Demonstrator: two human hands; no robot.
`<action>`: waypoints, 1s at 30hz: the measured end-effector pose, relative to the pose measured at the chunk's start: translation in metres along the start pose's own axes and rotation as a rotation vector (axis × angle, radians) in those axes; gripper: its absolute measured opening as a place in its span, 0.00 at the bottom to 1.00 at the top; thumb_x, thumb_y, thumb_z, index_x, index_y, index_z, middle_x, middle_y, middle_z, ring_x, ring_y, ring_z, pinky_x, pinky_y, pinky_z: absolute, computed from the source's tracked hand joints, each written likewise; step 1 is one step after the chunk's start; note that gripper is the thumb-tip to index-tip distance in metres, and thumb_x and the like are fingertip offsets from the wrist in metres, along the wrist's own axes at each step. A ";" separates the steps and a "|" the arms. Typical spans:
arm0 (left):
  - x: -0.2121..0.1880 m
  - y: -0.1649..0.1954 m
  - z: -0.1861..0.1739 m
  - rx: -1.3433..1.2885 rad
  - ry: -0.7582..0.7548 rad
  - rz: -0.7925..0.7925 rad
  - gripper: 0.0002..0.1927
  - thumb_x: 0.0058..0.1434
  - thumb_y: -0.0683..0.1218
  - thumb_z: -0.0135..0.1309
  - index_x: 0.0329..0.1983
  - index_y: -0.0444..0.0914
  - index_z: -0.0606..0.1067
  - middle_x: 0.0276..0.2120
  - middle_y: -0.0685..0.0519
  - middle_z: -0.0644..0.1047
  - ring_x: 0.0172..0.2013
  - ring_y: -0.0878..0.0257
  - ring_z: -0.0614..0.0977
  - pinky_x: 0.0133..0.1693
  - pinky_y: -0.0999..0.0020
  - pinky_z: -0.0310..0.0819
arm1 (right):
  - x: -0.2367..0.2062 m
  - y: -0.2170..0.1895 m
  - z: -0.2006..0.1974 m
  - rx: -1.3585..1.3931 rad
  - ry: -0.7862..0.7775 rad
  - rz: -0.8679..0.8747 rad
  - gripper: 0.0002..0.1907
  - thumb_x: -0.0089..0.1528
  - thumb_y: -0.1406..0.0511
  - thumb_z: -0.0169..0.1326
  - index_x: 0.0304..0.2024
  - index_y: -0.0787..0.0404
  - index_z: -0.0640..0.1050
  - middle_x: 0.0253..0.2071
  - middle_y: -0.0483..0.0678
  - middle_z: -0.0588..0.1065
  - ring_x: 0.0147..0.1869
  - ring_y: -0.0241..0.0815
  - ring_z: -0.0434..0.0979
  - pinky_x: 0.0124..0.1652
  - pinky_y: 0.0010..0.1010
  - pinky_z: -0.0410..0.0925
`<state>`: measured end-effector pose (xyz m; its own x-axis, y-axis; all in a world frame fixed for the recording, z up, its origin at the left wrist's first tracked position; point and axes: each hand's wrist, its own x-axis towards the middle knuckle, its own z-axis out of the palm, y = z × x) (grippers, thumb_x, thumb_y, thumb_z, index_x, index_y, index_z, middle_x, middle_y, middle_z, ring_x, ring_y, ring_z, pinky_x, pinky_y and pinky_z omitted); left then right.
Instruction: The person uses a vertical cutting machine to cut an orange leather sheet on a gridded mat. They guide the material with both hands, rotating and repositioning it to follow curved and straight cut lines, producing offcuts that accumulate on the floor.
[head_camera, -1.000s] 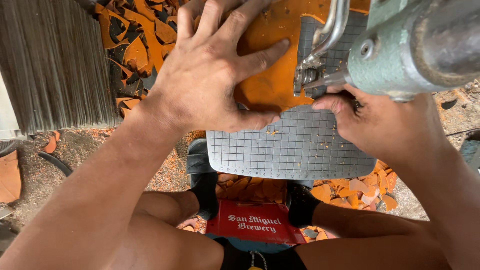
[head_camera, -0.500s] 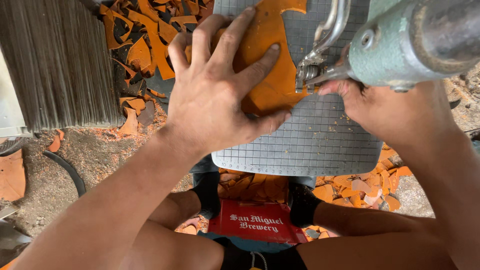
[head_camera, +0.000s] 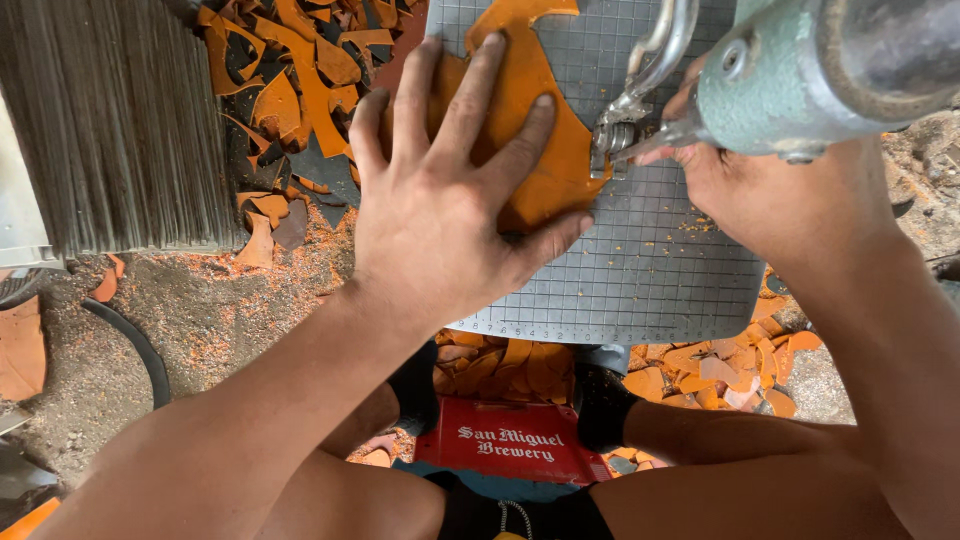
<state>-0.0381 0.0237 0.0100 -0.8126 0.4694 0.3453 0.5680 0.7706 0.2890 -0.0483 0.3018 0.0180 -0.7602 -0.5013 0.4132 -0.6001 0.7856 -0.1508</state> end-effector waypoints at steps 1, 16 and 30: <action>-0.001 0.002 0.001 0.021 -0.001 -0.005 0.38 0.62 0.73 0.63 0.65 0.45 0.79 0.73 0.40 0.61 0.71 0.32 0.58 0.66 0.25 0.50 | -0.002 0.001 0.001 0.005 0.008 -0.005 0.05 0.67 0.68 0.64 0.43 0.60 0.80 0.43 0.45 0.79 0.45 0.44 0.80 0.46 0.34 0.74; -0.006 0.041 0.004 0.144 -0.052 -0.188 0.40 0.60 0.76 0.55 0.67 0.50 0.75 0.72 0.30 0.55 0.67 0.23 0.55 0.52 0.13 0.55 | -0.005 0.014 0.011 0.134 0.060 -0.020 0.07 0.65 0.76 0.61 0.45 0.64 0.79 0.47 0.48 0.79 0.50 0.44 0.81 0.50 0.32 0.73; -0.010 0.068 0.009 0.209 -0.014 -0.329 0.41 0.60 0.77 0.51 0.68 0.50 0.73 0.71 0.30 0.55 0.67 0.22 0.55 0.51 0.12 0.57 | 0.001 0.024 0.010 0.158 0.036 -0.057 0.08 0.66 0.73 0.63 0.46 0.66 0.78 0.44 0.50 0.79 0.49 0.44 0.81 0.48 0.33 0.74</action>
<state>0.0072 0.0751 0.0179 -0.9495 0.1873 0.2518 0.2391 0.9515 0.1936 -0.0658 0.3165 0.0063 -0.7162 -0.5277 0.4567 -0.6757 0.6882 -0.2644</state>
